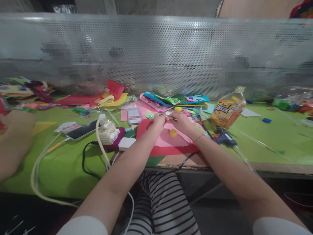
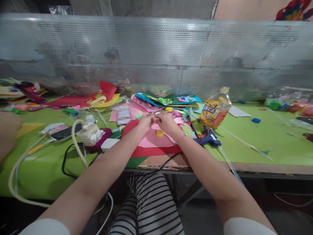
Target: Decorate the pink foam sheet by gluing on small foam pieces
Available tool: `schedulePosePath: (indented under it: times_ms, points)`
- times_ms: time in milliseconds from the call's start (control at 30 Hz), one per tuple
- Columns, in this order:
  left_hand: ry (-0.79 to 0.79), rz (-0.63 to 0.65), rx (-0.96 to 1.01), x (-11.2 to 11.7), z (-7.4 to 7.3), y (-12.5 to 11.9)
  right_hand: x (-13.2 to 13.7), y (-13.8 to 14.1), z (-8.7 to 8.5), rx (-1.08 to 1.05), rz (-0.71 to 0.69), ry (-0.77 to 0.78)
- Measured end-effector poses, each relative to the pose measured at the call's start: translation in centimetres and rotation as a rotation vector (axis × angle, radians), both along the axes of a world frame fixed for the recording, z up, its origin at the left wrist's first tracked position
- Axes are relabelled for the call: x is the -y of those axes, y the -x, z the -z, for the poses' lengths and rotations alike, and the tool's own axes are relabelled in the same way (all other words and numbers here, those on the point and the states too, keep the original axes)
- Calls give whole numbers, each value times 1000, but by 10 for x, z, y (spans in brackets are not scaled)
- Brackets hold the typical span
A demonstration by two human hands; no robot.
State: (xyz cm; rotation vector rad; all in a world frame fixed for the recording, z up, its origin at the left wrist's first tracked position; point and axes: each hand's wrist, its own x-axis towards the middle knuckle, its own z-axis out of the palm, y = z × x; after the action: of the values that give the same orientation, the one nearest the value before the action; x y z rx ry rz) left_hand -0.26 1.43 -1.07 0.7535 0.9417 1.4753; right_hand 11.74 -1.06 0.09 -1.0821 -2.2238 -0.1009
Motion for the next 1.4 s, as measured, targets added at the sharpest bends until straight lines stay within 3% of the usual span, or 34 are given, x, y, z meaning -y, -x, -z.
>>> schedulePosePath:
  times_ms: [300,567,1100,1300,1400]
  points:
    - [26,44,181,2,-8,-2,-2,3,3,-58,-104,26]
    - [-12,-13,135,-7,4,-1,-8,4,10,-185,-204,-45]
    - [24,35,283,-4,-4,0,-7,5,11,-172,-201,-152]
    - [-29,41,198,0,-2,-1,-3,5,10,-141,-188,-164]
    - [20,33,119,3,-2,-1,-4,5,12,-158,-206,-199]
